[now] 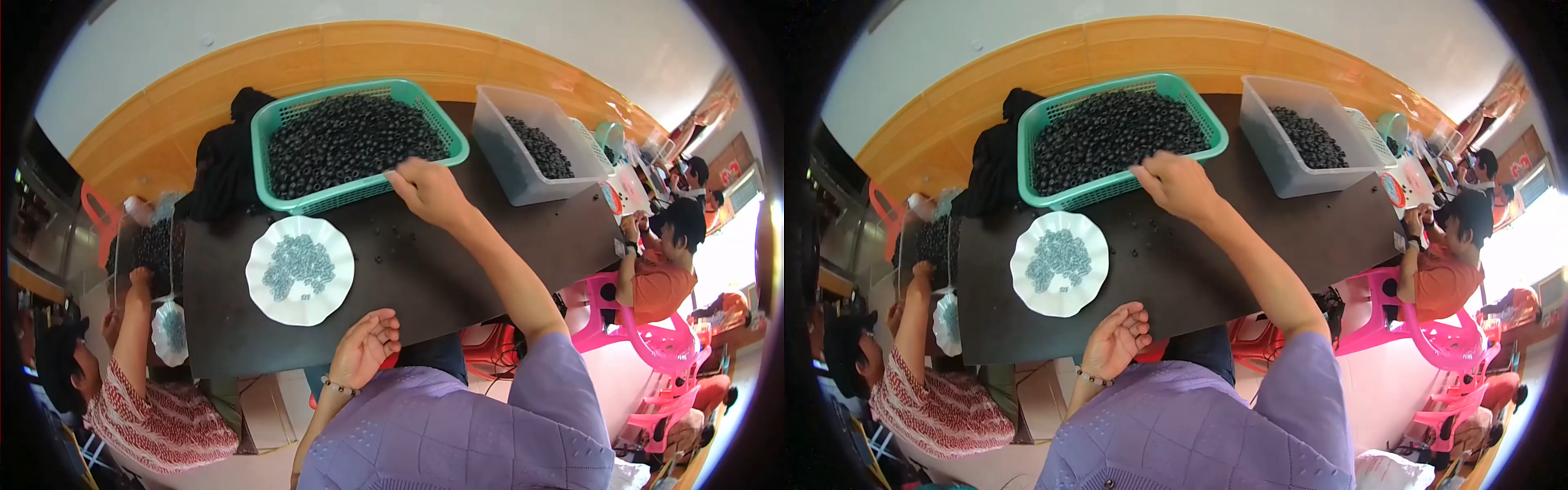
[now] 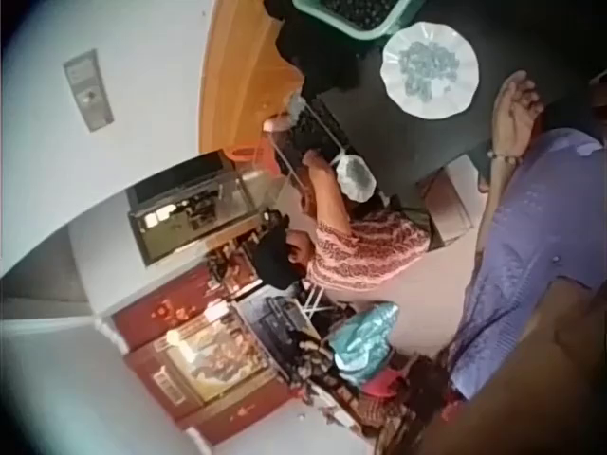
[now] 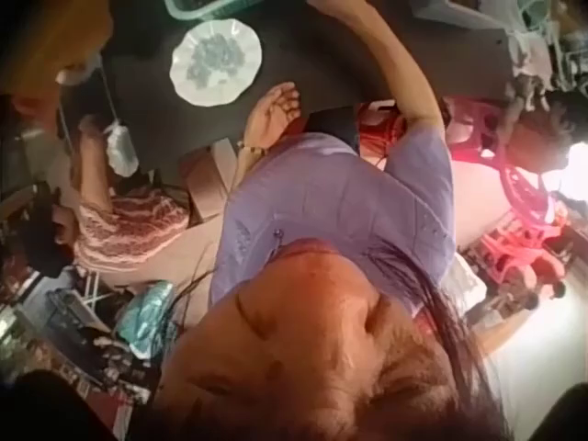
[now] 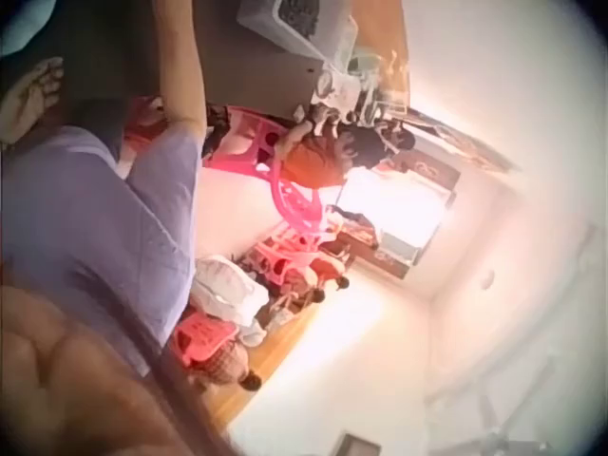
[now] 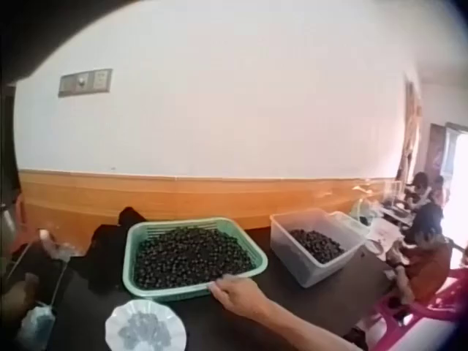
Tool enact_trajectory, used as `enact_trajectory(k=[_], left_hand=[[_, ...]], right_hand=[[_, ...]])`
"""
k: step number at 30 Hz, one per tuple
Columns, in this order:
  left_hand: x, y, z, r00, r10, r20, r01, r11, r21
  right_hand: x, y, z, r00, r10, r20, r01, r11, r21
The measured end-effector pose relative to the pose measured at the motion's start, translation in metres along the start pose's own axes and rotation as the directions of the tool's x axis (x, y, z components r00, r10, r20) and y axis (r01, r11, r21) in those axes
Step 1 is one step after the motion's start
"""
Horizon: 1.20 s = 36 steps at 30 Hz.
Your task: Manually sorting and inspecting small black objects on a table.
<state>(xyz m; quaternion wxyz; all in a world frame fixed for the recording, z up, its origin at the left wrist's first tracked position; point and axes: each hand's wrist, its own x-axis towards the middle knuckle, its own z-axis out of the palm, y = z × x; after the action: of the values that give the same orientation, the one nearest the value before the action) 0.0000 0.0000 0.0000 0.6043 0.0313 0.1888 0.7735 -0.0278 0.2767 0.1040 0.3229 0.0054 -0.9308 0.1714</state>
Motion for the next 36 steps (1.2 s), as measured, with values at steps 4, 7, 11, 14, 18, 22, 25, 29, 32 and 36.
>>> enact_trajectory(k=[4, 7, 11, 14, 18, 22, 25, 29, 32, 36], left_hand=[[0.005, 0.009, 0.005, 1.0, -0.011, -0.023, 0.012, 0.999, 0.048], [0.001, 0.006, 0.007, 0.999, -0.017, -0.032, 0.018, 0.999, 0.036], [0.0, 0.004, 0.007, 0.999, -0.008, -0.039, 0.009, 1.0, 0.024], [-0.001, 0.004, 0.007, 0.999, -0.003, -0.037, 0.004, 1.0, 0.025], [-0.001, 0.006, 0.007, 1.0, -0.006, -0.029, 0.006, 1.0, 0.02], [0.0, 0.005, 0.007, 1.0, -0.006, -0.022, 0.007, 1.0, 0.03], [0.0, 0.006, 0.007, 1.0, -0.007, -0.025, 0.008, 1.0, 0.029], [0.0, 0.006, 0.008, 0.999, -0.01, -0.034, 0.01, 1.0, 0.017], [0.0, 0.006, 0.01, 0.999, -0.002, -0.04, 0.002, 1.0, 0.02], [0.001, 0.005, 0.006, 1.0, -0.007, -0.028, 0.008, 1.0, 0.026]], right_hand=[[-0.054, 0.001, 0.015, 0.991, 0.019, 0.134, -0.004, 0.994, -0.112], [-0.078, 0.006, 0.032, 0.987, -0.062, 0.146, 0.076, 0.993, -0.091], [-0.082, 0.009, 0.04, 0.996, -0.054, 0.071, 0.063, 0.99, -0.128], [-0.08, 0.01, 0.039, 0.996, -0.067, 0.058, 0.073, 0.992, -0.108], [-0.081, 0.009, 0.037, 0.993, 0.013, 0.119, 0.001, 0.993, -0.115], [-0.085, 0.013, 0.036, 0.988, 0.043, 0.15, -0.03, 0.996, -0.086], [-0.082, 0.01, 0.031, 0.98, 0.049, 0.195, -0.035, 0.996, -0.076], [-0.083, 0.011, 0.029, 0.962, 0.029, 0.273, -0.001, 0.995, -0.102], [-0.083, 0.012, 0.029, 0.956, 0.022, 0.292, -0.006, 0.998, -0.056], [-0.082, 0.019, 0.027, 0.966, 0.034, 0.258, -0.047, 0.998, 0.045]])
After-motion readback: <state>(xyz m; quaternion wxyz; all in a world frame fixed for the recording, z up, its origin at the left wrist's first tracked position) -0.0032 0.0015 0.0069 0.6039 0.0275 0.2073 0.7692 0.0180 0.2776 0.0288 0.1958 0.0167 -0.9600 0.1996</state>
